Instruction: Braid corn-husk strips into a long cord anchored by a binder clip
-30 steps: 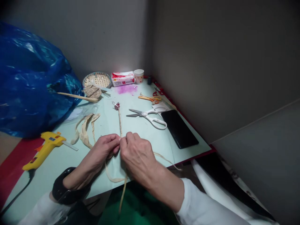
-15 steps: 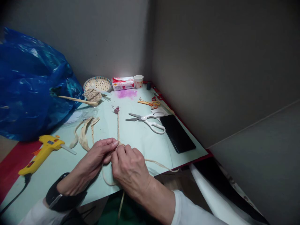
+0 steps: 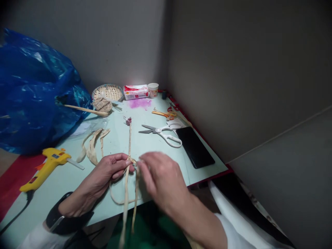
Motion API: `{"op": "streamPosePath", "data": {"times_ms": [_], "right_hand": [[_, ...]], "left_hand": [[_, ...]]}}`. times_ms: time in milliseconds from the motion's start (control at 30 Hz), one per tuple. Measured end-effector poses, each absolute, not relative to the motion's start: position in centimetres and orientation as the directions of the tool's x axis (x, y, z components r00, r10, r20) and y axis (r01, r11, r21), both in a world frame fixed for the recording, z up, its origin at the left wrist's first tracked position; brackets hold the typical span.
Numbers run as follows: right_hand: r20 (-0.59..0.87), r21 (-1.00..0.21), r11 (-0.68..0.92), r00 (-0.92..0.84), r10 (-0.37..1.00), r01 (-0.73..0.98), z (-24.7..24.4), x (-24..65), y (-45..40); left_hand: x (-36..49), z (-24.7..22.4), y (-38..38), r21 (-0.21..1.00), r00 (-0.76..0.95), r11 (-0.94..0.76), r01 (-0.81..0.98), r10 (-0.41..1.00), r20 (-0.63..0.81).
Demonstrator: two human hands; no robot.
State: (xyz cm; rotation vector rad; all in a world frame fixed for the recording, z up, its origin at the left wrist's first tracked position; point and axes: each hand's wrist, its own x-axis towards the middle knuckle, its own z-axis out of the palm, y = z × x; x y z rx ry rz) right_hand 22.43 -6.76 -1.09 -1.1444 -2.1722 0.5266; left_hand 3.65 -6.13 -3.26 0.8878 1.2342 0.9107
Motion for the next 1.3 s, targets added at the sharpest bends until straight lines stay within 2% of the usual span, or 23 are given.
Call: {"op": "streamPosePath", "data": {"times_ms": [67,133,200,333,600,733,867,1000,1100,1300], "right_hand": [[0.170,-0.727,0.401,-0.420,0.892,0.558,-0.6,22.5,-5.0],[0.021,-0.819,0.329,-0.549,0.836,0.471,-0.9,21.8,-3.5],[-0.033,-0.868,0.292,-0.633,0.773,0.402,-1.6,20.7,-2.6],[-0.023,-0.864,0.309,-0.643,0.765,0.397,-2.8,19.2,-2.2],[0.105,-0.774,0.412,-0.544,0.833,0.481,-2.9,19.2,-3.4],[0.099,-0.851,0.349,-0.532,0.841,0.393,-3.7,19.0,-3.5],[0.018,-0.936,0.190,-0.500,0.866,0.296,-4.4,18.7,-3.3],[-0.034,-0.953,0.102,-0.435,0.900,0.286,-4.7,18.5,-3.4],[-0.056,-0.962,0.064,-0.419,0.906,0.266,-4.6,18.3,-3.5],[-0.098,-0.981,-0.014,-0.434,0.895,0.194,-4.1,18.3,-3.2]], "left_hand": [[3.6,-3.1,-6.2,0.919,0.094,0.386,-0.085,0.921,-0.378],[3.5,-3.1,-6.4,0.922,0.077,0.378,-0.084,0.925,-0.372],[3.5,-3.2,-6.6,0.928,0.059,0.365,-0.075,0.931,-0.361],[3.5,-3.2,-6.9,0.939,0.029,0.343,0.004,0.939,-0.343],[3.3,-2.9,-6.8,0.947,-0.031,0.243,0.208,0.970,-0.242],[3.5,-2.8,-7.0,0.926,-0.032,0.204,0.318,0.978,-0.204],[3.8,-2.5,-7.5,0.837,-0.056,0.140,0.529,0.990,-0.130],[3.7,-2.1,-8.0,0.749,-0.049,0.049,0.660,0.999,-0.022],[3.5,-2.0,-8.5,0.640,-0.062,0.008,0.768,0.996,0.062],[4.7,-2.4,-10.2,0.463,0.027,-0.049,0.885,0.998,0.054]]}}
